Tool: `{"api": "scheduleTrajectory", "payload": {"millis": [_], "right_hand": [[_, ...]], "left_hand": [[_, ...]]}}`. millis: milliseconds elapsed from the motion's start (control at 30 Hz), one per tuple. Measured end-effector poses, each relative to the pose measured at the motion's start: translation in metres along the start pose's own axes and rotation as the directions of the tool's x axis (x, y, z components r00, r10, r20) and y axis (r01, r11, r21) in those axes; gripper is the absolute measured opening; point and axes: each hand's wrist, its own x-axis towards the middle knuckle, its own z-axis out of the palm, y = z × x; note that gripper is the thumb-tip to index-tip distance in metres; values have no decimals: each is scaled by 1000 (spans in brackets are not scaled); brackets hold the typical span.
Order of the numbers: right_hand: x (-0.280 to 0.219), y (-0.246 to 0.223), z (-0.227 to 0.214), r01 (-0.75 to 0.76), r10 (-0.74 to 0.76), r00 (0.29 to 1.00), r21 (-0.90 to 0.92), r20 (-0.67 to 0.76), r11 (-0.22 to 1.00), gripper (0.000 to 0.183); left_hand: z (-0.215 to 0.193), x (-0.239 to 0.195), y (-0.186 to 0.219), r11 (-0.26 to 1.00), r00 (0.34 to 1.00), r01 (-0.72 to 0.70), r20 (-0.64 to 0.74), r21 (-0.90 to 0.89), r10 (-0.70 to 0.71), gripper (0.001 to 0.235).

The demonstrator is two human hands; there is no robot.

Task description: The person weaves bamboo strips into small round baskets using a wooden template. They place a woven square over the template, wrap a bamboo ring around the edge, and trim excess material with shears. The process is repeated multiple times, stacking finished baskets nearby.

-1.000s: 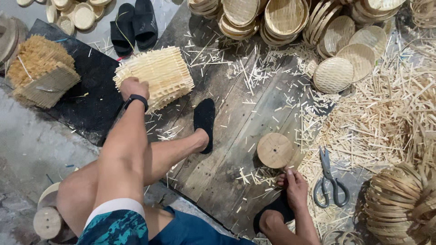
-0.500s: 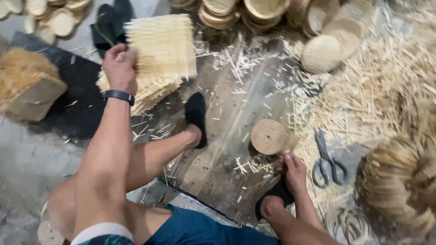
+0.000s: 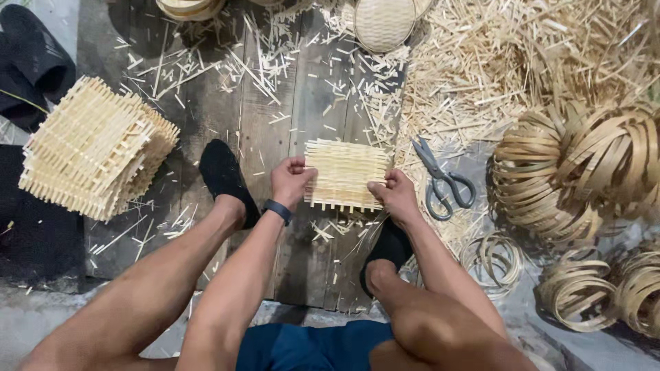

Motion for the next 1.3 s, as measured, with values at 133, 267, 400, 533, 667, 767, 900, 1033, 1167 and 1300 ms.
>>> {"api": "scheduleTrajectory", "payload": {"millis": [133,267,400,533,667,767,900,1033,1167,1300], "right_hand": [[5,10,5,-29,30,999,58,-28,998,28],[3,15,4,18,-14,999,111,-29,994,29],[2,12,5,22,-16,999,135,-41,991,31],[-1,16,6,39,-30,997,131,-70,991,33],[0,25,5,64,-54,995,121,-87,991,34],[-9,38,-2,215,-212,968,10,-137,976,38],[-41,57,-53,289,-277,899,-17,-340,957,24],[-91,61,-142,220,-398,682,-347,-614,912,19],[-146,65,-218,-131,-616,570,-800,-544,585,30],[-173,80,-257,-185,-510,758,-884,-406,429,29]], "left_hand": [[-9,-1,12,988,983,152,100,40,-156,48],[-6,-9,23,983,979,177,93,42,-180,51],[-4,-10,36,982,980,185,76,30,-187,52],[-4,-16,42,973,972,228,45,20,-229,48],[-3,-16,41,970,972,231,31,70,-234,46],[-6,-15,40,977,977,202,56,66,-206,48],[-11,-13,42,972,978,191,60,136,-201,54],[-16,-18,49,972,974,217,53,92,-222,65],[-15,-45,53,933,950,-218,-156,285,270,55],[8,-107,40,856,892,-245,-240,454,383,43]]}}
